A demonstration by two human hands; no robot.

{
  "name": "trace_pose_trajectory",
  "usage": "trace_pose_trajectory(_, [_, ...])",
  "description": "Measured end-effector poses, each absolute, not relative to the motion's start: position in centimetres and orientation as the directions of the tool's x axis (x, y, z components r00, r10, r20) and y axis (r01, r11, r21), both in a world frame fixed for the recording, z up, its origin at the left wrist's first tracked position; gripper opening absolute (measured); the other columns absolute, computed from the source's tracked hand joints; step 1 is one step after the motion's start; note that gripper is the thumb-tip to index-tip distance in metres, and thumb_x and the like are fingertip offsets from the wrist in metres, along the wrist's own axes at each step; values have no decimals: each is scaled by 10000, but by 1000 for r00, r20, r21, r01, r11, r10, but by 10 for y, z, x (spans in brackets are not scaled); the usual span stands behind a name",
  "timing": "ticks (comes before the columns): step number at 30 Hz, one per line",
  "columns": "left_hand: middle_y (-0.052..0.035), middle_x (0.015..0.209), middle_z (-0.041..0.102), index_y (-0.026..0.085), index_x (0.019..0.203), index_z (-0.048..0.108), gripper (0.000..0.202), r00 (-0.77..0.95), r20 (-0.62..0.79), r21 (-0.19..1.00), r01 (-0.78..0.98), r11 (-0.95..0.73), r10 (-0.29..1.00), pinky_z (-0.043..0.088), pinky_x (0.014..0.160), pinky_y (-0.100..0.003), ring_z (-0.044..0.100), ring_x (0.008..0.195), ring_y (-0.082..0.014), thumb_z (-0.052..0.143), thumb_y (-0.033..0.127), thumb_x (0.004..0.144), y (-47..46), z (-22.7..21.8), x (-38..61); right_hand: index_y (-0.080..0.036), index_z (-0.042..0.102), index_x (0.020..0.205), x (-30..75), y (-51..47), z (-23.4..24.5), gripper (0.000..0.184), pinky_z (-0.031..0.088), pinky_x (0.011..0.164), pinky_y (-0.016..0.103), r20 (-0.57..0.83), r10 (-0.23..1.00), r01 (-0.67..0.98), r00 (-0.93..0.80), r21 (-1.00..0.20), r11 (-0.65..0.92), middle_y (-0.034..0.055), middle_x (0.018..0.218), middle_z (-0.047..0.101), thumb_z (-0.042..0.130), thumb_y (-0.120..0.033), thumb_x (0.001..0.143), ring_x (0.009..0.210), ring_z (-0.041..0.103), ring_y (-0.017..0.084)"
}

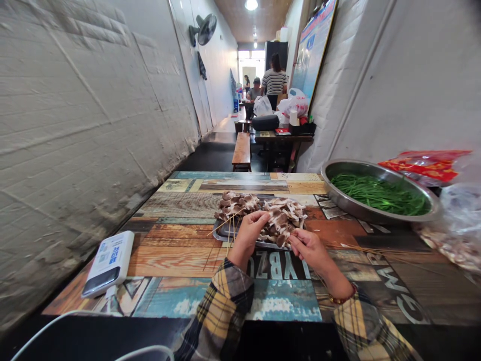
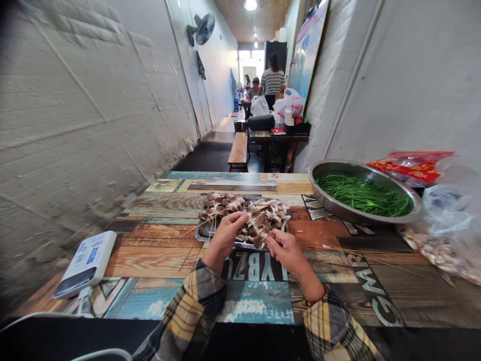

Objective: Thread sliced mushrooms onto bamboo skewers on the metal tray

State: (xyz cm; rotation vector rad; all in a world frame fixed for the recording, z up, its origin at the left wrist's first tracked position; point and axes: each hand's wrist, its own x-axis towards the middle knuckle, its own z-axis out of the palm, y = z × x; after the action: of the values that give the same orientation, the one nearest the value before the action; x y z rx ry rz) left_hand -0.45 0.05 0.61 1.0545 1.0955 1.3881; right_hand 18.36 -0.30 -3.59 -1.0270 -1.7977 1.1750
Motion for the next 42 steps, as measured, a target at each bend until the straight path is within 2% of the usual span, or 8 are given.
trace_pose_trajectory(7, [19, 583, 521, 143, 690, 704, 258, -80, 32, 974, -222, -49, 996, 282, 543, -220, 364, 551, -84, 738, 394, 638, 3, 0, -5, -194, 490, 651, 184, -3, -37, 415, 304, 421, 207, 147, 901, 249, -409, -931, 265, -45, 477, 486, 448, -517, 908, 402, 405, 84])
trace_pose_trajectory(14, [27, 547, 488, 142, 634, 672, 260, -74, 5, 975, -222, -21, 997, 274, 528, -223, 360, 532, -80, 741, 392, 625, 0, 3, -2, -197, 459, 577, 184, -4, -35, 431, 321, 471, 222, 230, 889, 325, -396, -870, 370, -34, 469, 476, 443, -459, 919, 439, 408, 94])
trace_pose_trajectory(21, [43, 530, 462, 137, 582, 604, 285, -59, -14, 981, -195, 2, 998, 244, 479, -205, 331, 485, -57, 727, 391, 622, -1, 5, 1, -198, 481, 619, 181, -6, -32, 383, 307, 450, 219, 218, 895, 324, -389, -877, 355, -48, 458, 468, 465, -458, 900, 419, 400, 91])
trace_pose_trajectory(24, [50, 530, 447, 133, 632, 622, 302, -70, -62, 963, -265, 42, 996, 216, 445, -186, 322, 468, -45, 726, 416, 626, 1, 3, 2, -198, 486, 643, 180, -4, -32, 375, 303, 430, 214, 174, 909, 270, -379, -919, 288, -53, 457, 467, 470, -481, 888, 398, 385, 86])
trace_pose_trajectory(28, [17, 646, 535, 137, 816, 677, 341, -83, -153, 876, -472, 97, 985, 233, 429, -160, 407, 509, -46, 717, 427, 641, 4, 0, 0, -195, 501, 670, 181, -3, -32, 380, 285, 402, 212, 133, 939, 214, -316, -955, 207, -57, 453, 460, 494, -528, 853, 380, 370, 82])
trace_pose_trajectory(35, [-31, 745, 622, 119, 733, 681, 143, -71, -197, 729, -678, 98, 978, 357, 482, -164, 538, 624, -83, 650, 203, 621, 4, 2, -2, -194, 504, 678, 181, -3, -28, 392, 270, 385, 210, 127, 952, 160, -280, -971, 177, -61, 453, 449, 523, -561, 816, 383, 362, 80])
trace_pose_trajectory(39, [-58, 792, 649, 114, 766, 693, 173, -40, -204, 671, -733, 110, 978, 410, 544, -186, 579, 701, -113, 599, 151, 626, 5, 0, -4, -191, 510, 676, 181, -3, -27, 385, 261, 385, 211, 119, 953, 157, -280, -973, 168, -62, 442, 447, 534, -551, 813, 375, 351, 77])
trace_pose_trajectory(42, [-61, 859, 655, 129, 796, 691, 242, -50, -168, 681, -728, 80, 984, 462, 670, -216, 597, 784, -131, 562, 90, 594, 8, -5, -3, -193, 503, 654, 181, -1, -29, 379, 268, 391, 211, 149, 956, 134, -254, -973, 187, -58, 447, 452, 548, -534, 813, 386, 359, 78])
